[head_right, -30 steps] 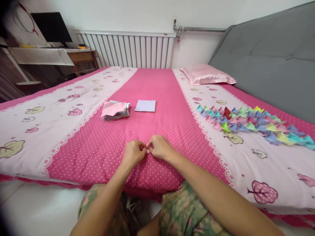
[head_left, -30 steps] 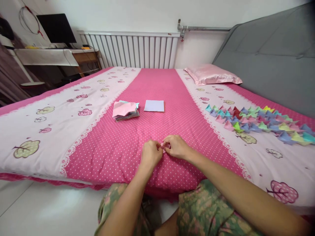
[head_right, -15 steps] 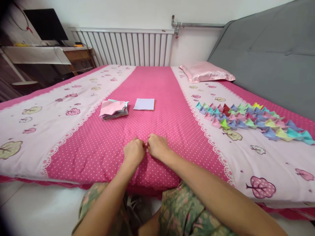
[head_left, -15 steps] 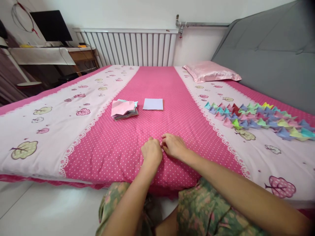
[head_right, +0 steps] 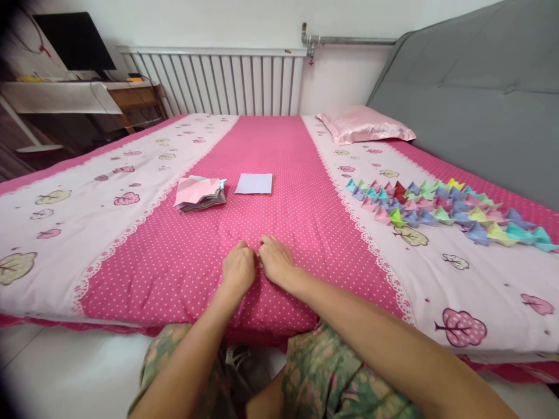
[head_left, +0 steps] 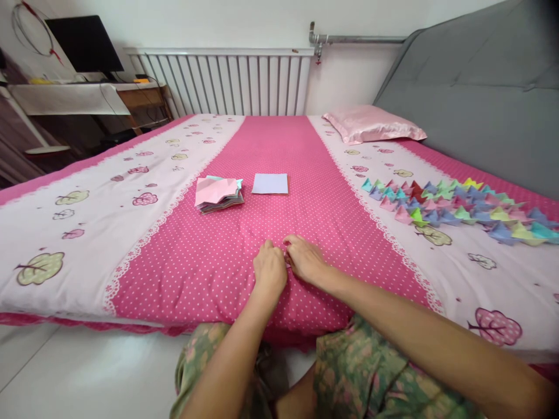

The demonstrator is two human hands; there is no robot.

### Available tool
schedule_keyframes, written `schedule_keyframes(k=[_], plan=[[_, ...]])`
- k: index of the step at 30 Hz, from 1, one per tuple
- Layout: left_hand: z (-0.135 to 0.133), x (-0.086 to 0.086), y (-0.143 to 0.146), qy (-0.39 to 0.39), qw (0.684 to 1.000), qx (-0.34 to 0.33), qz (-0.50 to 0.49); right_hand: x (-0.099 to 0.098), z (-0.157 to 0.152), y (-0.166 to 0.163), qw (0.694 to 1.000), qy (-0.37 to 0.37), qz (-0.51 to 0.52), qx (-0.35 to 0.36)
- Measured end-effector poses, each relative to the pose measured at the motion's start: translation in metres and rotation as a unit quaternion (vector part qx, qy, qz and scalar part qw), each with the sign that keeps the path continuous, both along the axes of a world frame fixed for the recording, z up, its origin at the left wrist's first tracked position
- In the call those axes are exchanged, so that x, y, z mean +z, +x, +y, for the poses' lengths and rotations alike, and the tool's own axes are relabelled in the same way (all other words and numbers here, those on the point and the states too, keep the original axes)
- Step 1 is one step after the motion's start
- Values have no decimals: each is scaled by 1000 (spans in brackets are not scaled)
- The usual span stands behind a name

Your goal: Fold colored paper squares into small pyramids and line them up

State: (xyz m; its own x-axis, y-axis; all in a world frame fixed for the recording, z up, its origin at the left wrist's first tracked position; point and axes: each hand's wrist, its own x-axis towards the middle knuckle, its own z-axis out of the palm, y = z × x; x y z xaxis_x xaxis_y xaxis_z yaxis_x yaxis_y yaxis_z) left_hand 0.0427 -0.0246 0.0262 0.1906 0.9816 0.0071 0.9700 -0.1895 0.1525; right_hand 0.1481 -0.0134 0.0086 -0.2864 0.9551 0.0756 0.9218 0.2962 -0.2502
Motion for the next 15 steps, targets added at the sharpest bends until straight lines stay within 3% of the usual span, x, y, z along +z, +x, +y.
schedule_keyframes(k=[9, 15], plan=[[1, -6, -4, 17, 1000, 3, -2, 7, -3, 1, 1000, -7, -13, -2], [9, -15, -21, 29, 982, -26, -184, 16, -8, 5, 1000, 1, 9, 18]])
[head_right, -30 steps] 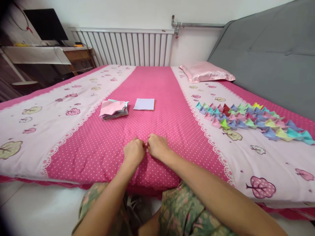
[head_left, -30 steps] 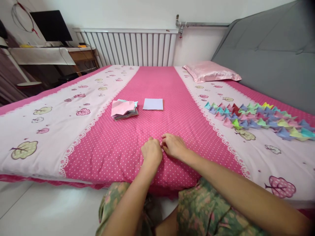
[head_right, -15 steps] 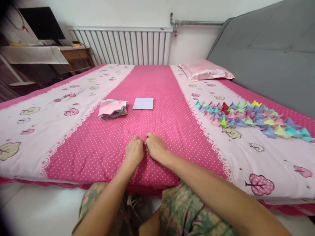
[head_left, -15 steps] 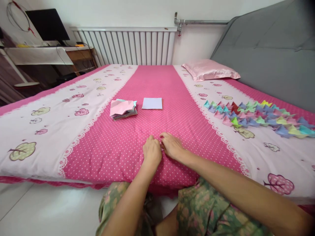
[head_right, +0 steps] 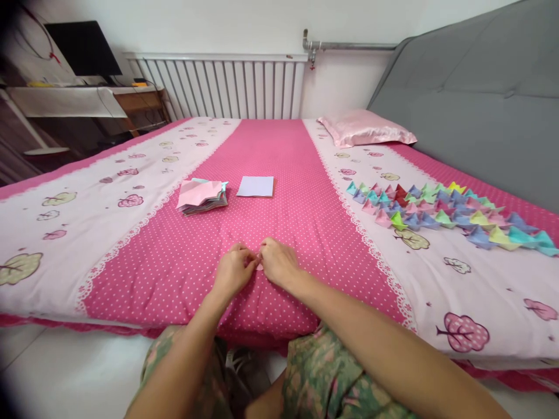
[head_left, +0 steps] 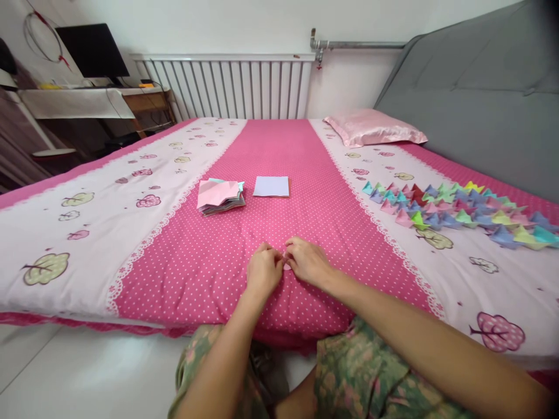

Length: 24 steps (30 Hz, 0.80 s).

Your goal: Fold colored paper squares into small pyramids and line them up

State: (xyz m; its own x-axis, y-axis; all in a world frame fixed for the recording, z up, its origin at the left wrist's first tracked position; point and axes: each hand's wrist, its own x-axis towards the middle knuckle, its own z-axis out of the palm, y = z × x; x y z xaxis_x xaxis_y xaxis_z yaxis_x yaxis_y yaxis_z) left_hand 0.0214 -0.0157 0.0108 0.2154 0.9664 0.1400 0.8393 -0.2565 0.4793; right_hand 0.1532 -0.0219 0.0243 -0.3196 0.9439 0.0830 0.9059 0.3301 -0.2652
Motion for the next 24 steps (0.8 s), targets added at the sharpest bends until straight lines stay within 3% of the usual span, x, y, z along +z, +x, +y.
schedule_keyframes(k=[5, 7, 10, 12, 16, 24], plan=[[9, -1, -11, -32, 969, -29, -244, 8, 2, 9, 998, 1, 67, 17], [13, 0, -16, -49, 948, 4, -314, 11, 4, 17, 995, 5, 96, 41], [16, 0, -24, -31, 935, 84, -344, 14, 8, 31, 991, -6, 109, 71], [18, -1, -29, 8, 938, 133, -321, 16, 9, 37, 990, -23, 113, 81], [19, -2, -32, 108, 959, 184, -185, 14, 12, 42, 986, -46, 135, 84], [26, -12, -22, 115, 966, 229, 27, 15, 20, 36, 991, -21, 81, 106]])
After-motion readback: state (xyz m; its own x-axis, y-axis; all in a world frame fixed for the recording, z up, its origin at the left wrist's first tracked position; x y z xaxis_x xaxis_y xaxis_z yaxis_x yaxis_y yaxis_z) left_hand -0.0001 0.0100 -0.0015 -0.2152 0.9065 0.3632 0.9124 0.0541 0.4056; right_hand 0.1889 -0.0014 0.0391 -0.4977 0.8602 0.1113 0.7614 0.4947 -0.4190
